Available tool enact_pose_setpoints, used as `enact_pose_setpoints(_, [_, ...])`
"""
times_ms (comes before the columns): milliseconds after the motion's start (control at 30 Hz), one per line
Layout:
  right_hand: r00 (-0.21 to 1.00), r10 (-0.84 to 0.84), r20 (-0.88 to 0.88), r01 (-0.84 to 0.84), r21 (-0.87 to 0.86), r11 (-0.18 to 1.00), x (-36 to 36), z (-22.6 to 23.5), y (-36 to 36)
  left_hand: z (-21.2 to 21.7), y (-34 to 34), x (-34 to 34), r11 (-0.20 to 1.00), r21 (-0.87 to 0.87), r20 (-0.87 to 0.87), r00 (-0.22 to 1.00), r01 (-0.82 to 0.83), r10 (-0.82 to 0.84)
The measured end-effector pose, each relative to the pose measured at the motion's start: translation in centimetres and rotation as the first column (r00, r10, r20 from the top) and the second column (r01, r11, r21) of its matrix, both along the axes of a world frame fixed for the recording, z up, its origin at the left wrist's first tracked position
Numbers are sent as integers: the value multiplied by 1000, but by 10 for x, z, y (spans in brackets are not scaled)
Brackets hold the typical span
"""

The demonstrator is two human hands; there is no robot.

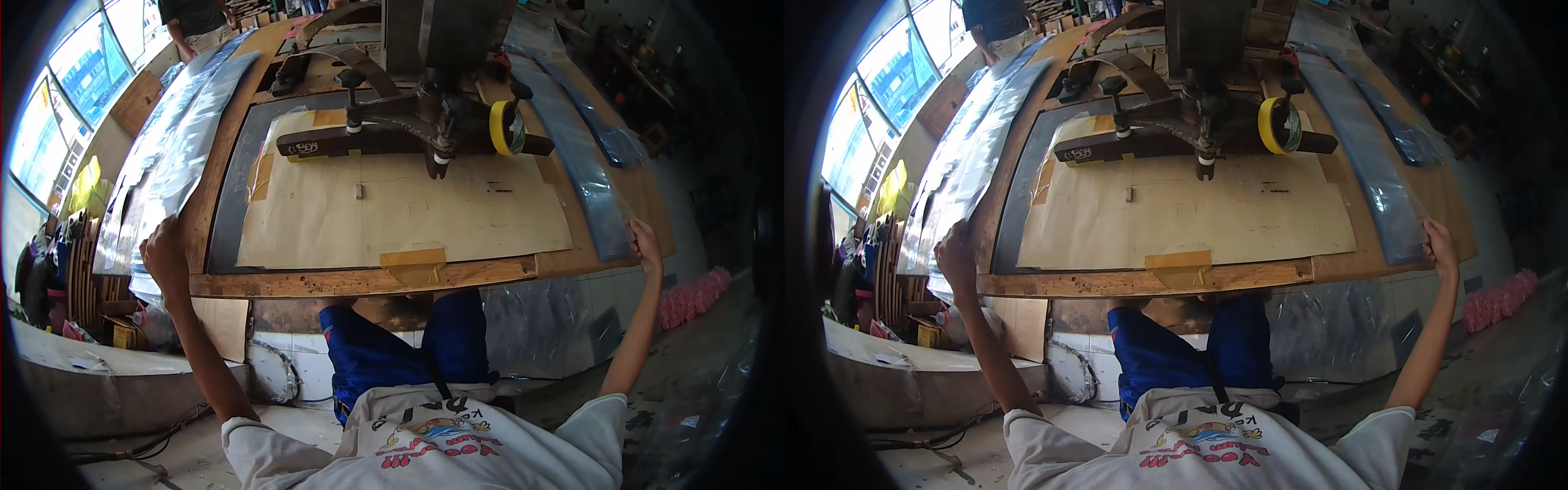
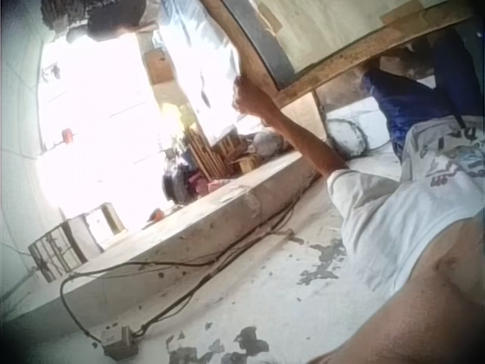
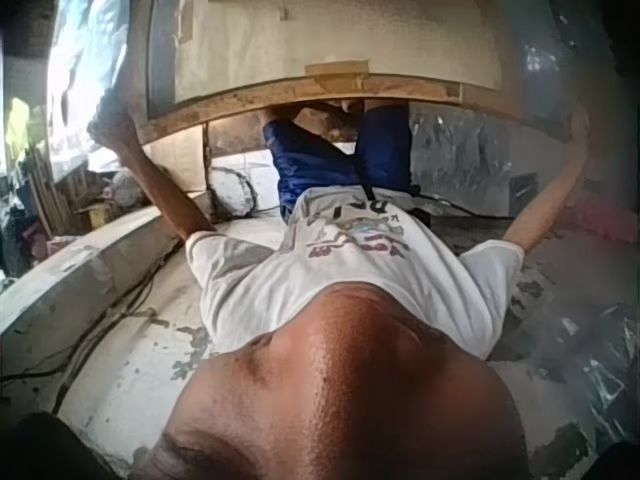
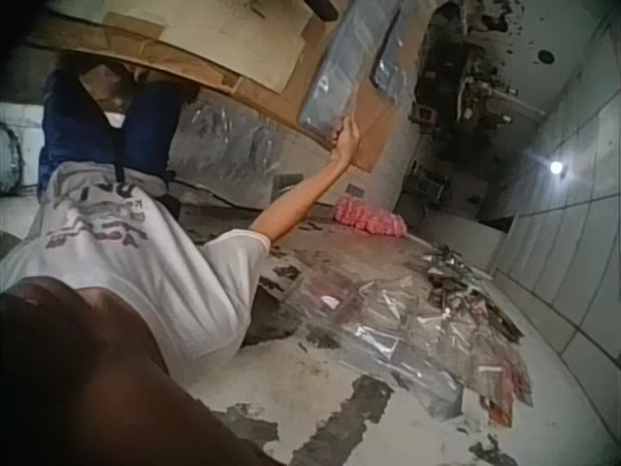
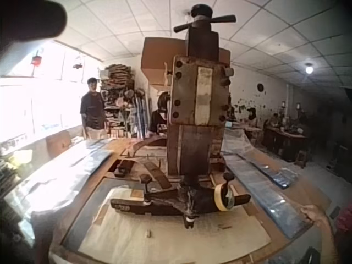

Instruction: The person aligns plastic sleeves onto a marked work table beneath a sealing machine, presses them down, and handles the sealed plastic sheets by hand.

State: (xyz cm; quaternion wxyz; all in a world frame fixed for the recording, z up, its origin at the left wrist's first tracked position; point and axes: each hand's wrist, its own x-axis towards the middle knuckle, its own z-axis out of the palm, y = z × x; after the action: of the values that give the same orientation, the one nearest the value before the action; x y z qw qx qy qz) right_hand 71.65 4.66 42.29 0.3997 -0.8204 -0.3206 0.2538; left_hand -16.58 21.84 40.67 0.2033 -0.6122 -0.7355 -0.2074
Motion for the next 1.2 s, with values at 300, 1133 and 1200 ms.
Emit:
enact_pose_setpoints(300, [998, 4, 69, -4, -6, 1000, 27, 3, -10, -2, -29, 38, 966, 235, 99, 986, 111, -137])
enact_pose_setpoints(1133, [-578, 772, -264, -811, 291, -508, -407, -106, 13, -25, -218, 239, 301, 199, 680, 90, 933, -728])
enact_pose_setpoints(1200, [-531, 685, -499, -703, 710, -27, -431, -104, 4, -33, -223, 220, 361, 148, 789, 109, 921, -604])
